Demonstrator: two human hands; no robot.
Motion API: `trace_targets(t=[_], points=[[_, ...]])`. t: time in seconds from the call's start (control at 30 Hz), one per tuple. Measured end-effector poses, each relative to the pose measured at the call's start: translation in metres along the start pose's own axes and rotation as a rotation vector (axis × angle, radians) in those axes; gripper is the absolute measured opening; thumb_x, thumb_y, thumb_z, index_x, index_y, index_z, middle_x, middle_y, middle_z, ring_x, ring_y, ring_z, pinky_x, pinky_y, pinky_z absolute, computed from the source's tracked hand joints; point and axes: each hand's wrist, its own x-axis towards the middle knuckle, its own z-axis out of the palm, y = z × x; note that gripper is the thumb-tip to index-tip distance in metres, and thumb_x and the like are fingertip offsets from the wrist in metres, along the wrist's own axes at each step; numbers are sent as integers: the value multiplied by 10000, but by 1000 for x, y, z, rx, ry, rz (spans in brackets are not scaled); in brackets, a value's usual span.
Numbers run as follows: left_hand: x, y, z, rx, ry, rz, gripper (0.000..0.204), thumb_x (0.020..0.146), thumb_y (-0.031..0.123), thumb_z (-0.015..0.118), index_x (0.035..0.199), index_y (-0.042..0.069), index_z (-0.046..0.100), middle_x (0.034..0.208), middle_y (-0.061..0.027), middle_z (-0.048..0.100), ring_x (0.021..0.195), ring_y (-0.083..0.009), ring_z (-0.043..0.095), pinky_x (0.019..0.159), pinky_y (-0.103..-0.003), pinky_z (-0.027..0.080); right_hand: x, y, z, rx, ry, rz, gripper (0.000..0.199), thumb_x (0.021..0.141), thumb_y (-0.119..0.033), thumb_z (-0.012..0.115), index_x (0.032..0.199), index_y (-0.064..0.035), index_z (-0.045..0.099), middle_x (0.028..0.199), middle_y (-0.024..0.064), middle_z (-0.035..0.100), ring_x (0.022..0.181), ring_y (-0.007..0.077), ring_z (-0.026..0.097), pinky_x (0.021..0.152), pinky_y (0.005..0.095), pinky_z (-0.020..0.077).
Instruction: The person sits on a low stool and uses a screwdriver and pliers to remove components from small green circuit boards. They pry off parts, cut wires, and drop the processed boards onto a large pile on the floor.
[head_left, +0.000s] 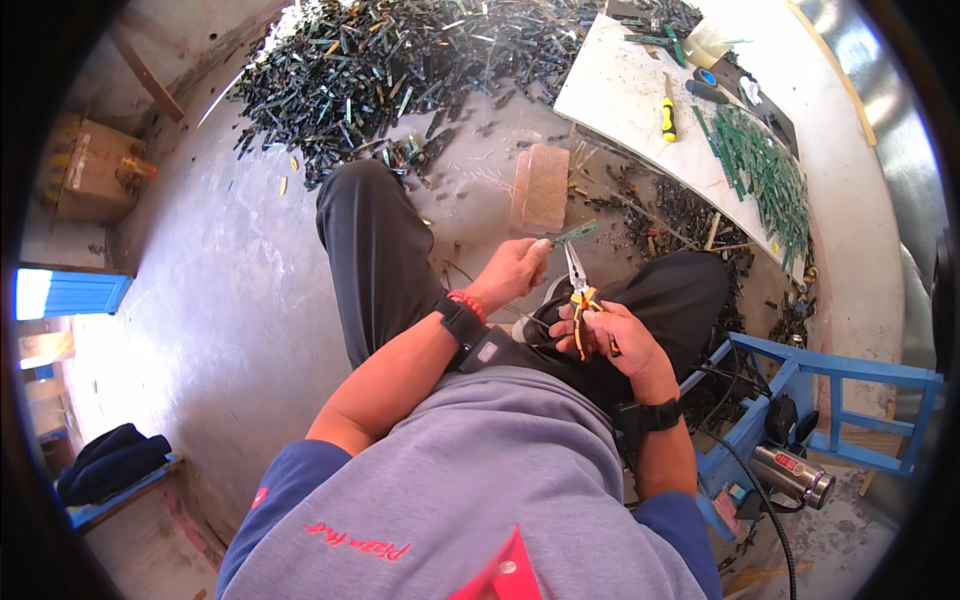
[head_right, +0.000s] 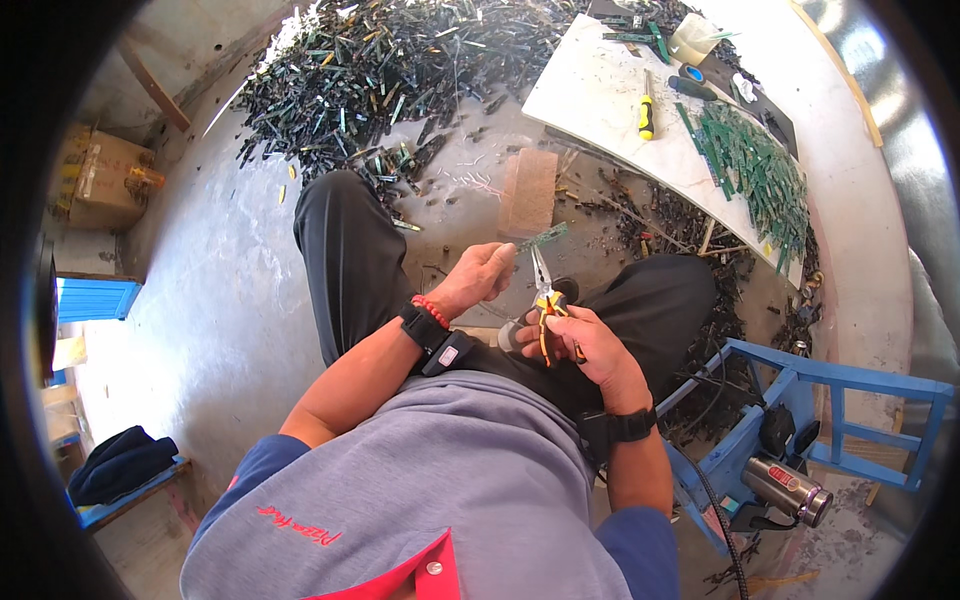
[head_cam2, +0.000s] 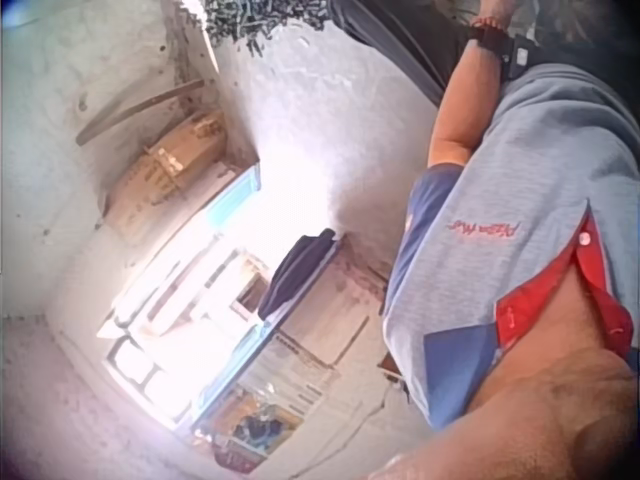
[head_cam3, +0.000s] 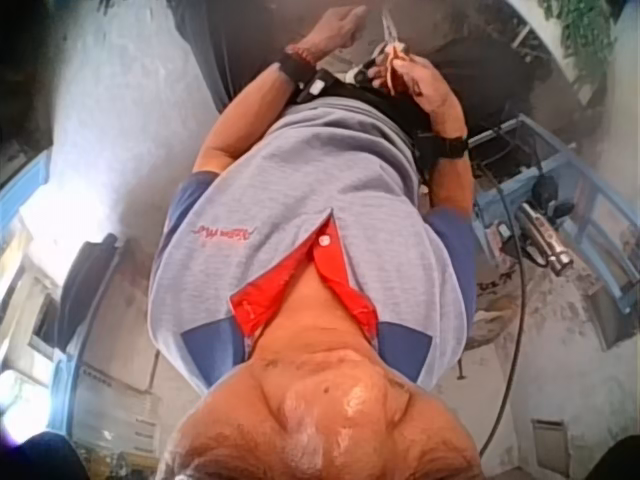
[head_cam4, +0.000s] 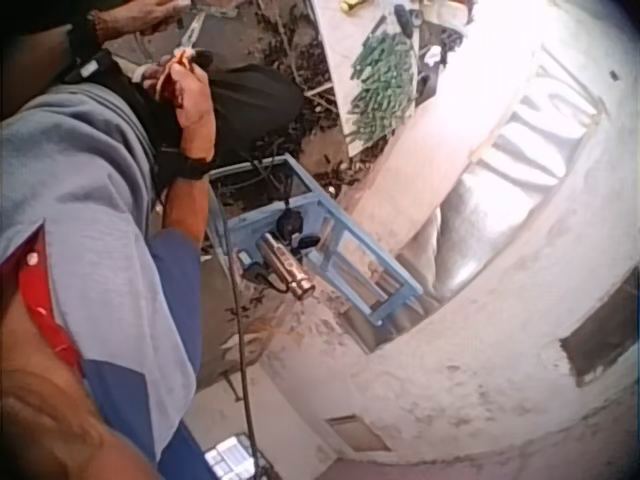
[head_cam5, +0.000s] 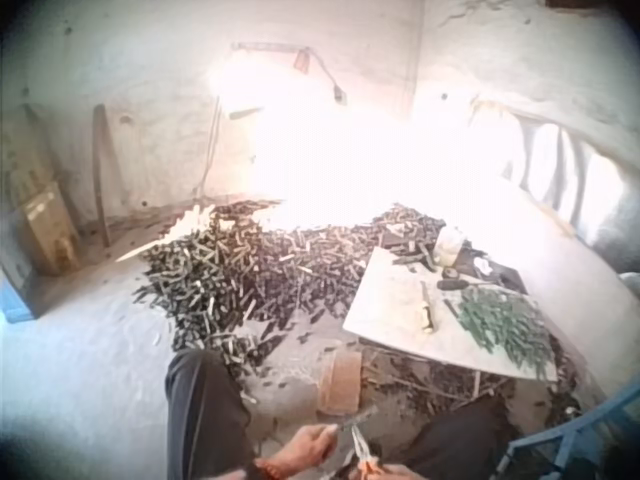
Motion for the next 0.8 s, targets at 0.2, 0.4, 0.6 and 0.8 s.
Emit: trace_targets(t=[0.2,0.4,0.6,0.8], points=[[1,-3,-1,-2,-13,2,440,997,379,408,727,41,493,591,-13,486,462,-89,424,431,-243,364,2,1,0,57,-94,-1,376,890,-215,500,1157,49,525,1038,208,646,849,285,681,561,245,498],[0,-2,-1,12,-18,18,415,992,380,428,769,42,517,609,-8,495,473,-76,408,431,-229,337,7,5,-4,86,-154,13,388,906,-216,465,1175,59,509,1038,220,640,852,296,680,535,246,520],[-1,-3,-2,36,-31,29,416,994,375,426,771,37,520,603,-6,495,471,-74,410,433,-229,341,10,5,-5,92,-169,26,393,906,-230,455,1161,61,522,1011,202,647,827,290,680,525,243,514],[-4,1,-1,38,-36,28,416,994,373,428,783,30,530,602,-6,493,470,-74,409,432,-230,342,9,6,-4,93,-149,30,393,898,-239,456,1146,55,535,962,180,654,787,266,676,504,231,498]])
